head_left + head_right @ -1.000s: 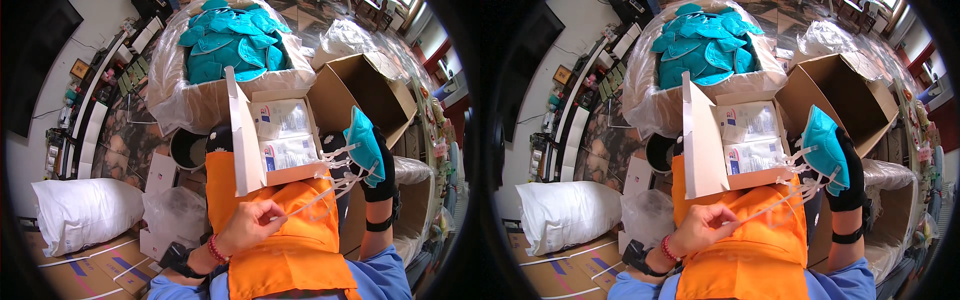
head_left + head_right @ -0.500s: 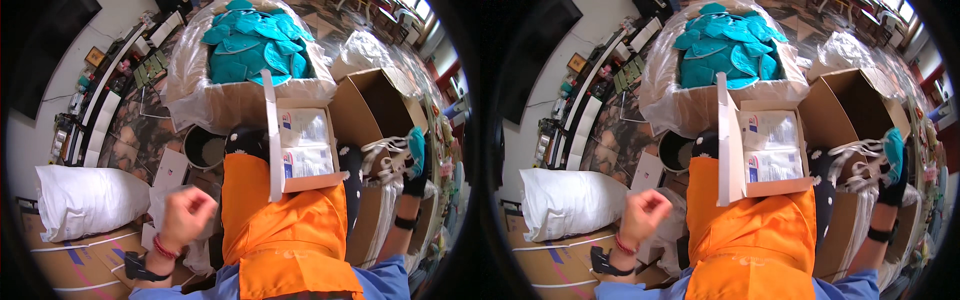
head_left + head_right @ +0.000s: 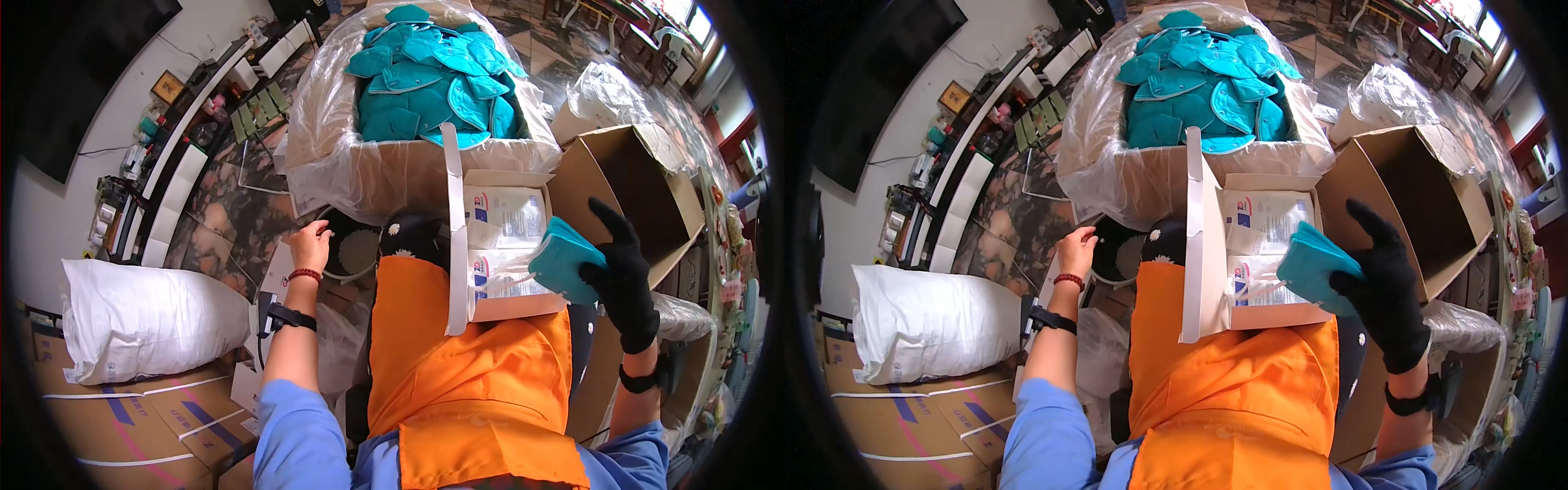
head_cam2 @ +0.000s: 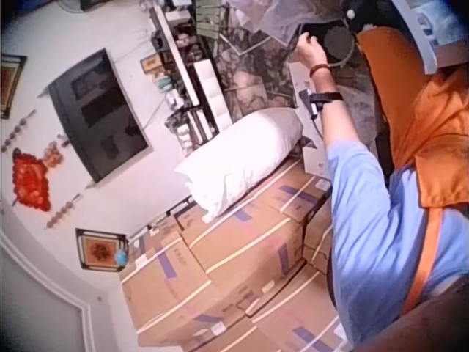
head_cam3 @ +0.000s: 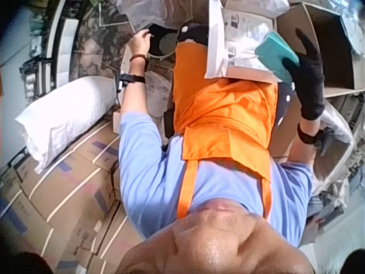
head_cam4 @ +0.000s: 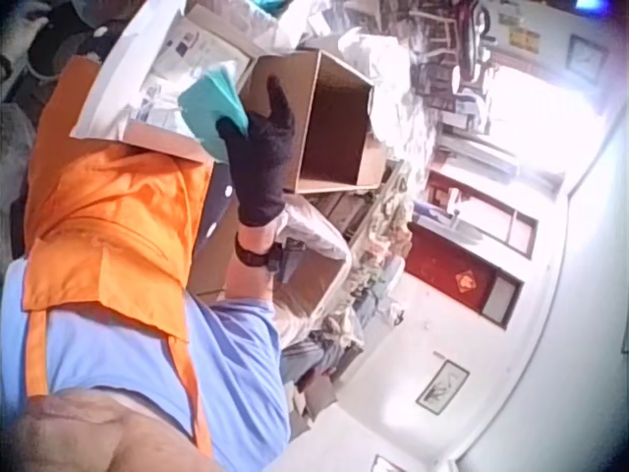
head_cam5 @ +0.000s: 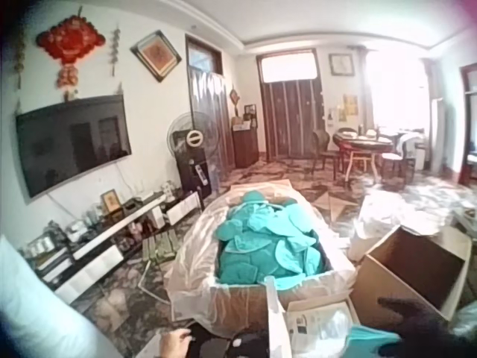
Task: Packing teal face masks into a USPS Priority Mail box.
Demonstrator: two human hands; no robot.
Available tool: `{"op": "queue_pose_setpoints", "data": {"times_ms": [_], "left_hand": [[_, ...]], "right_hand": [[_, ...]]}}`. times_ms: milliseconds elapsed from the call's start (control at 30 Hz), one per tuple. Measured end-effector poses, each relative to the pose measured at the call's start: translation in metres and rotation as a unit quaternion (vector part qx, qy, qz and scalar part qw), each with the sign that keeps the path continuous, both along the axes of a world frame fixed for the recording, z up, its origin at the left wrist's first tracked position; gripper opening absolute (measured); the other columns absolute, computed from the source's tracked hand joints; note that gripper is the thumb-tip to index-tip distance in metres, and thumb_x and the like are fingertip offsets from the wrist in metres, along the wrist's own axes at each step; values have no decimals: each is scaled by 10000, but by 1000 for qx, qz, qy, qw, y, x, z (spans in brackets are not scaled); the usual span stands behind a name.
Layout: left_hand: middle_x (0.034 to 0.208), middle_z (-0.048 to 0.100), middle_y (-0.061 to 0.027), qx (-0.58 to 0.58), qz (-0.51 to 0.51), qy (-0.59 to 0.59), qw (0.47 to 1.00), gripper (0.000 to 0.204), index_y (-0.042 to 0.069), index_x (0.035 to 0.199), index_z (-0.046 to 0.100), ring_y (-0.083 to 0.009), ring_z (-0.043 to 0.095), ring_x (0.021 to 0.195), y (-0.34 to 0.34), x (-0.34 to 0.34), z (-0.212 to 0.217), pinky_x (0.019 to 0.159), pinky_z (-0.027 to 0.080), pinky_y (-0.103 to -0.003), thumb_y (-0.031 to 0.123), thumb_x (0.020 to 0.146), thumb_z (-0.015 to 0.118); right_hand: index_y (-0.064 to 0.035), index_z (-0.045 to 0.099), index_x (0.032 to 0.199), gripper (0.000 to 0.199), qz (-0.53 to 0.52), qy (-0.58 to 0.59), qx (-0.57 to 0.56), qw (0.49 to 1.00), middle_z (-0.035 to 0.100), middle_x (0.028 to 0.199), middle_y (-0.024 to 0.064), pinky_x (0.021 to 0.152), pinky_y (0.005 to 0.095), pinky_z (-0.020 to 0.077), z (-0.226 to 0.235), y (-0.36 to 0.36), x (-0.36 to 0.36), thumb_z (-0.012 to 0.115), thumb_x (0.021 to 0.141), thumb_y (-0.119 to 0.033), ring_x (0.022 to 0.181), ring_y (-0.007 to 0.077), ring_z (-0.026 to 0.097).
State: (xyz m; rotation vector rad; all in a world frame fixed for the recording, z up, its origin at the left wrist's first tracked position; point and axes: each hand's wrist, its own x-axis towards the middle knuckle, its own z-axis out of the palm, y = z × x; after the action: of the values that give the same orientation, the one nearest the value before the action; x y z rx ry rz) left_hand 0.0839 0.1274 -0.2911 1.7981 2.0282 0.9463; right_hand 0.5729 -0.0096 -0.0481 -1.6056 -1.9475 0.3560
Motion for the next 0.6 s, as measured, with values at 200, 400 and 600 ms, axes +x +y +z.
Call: {"op": "queue_pose_setpoints", "data": {"times_ms": [200, 400, 600], "left_hand": [[814, 759, -109, -73, 37, -34, 996, 86, 63, 911, 754, -216, 751, 772, 8, 6, 16, 716, 571, -308, 134, 865, 741], [716, 712, -54, 26, 2, -215, 976, 225, -12, 857, 687, -99, 673, 614, 7, 40, 88, 586, 532, -246, 183, 971, 689], [713, 651, -31, 102, -222, -353, 903, 272, 15, 917, 656, -95, 627, 621, -91, 187, 266, 632, 514, -221, 199, 1062, 519]], "right_hand": [[-33, 726, 1060, 277, -53, -47, -100, 992, 664, 1236, 140, 903, 362, 531, 12, 0, -9, 774, 791, -76, 1061, 280, 666], [-8, 648, 1206, 346, -77, 158, -166, 970, 708, 992, 114, 802, 323, 538, 4, 7, 10, 698, 912, -184, 893, 158, 665], [-15, 654, 1157, 305, -148, 424, -129, 884, 676, 992, 20, 829, 270, 509, -8, 5, 25, 693, 955, -240, 888, 94, 621]]}}
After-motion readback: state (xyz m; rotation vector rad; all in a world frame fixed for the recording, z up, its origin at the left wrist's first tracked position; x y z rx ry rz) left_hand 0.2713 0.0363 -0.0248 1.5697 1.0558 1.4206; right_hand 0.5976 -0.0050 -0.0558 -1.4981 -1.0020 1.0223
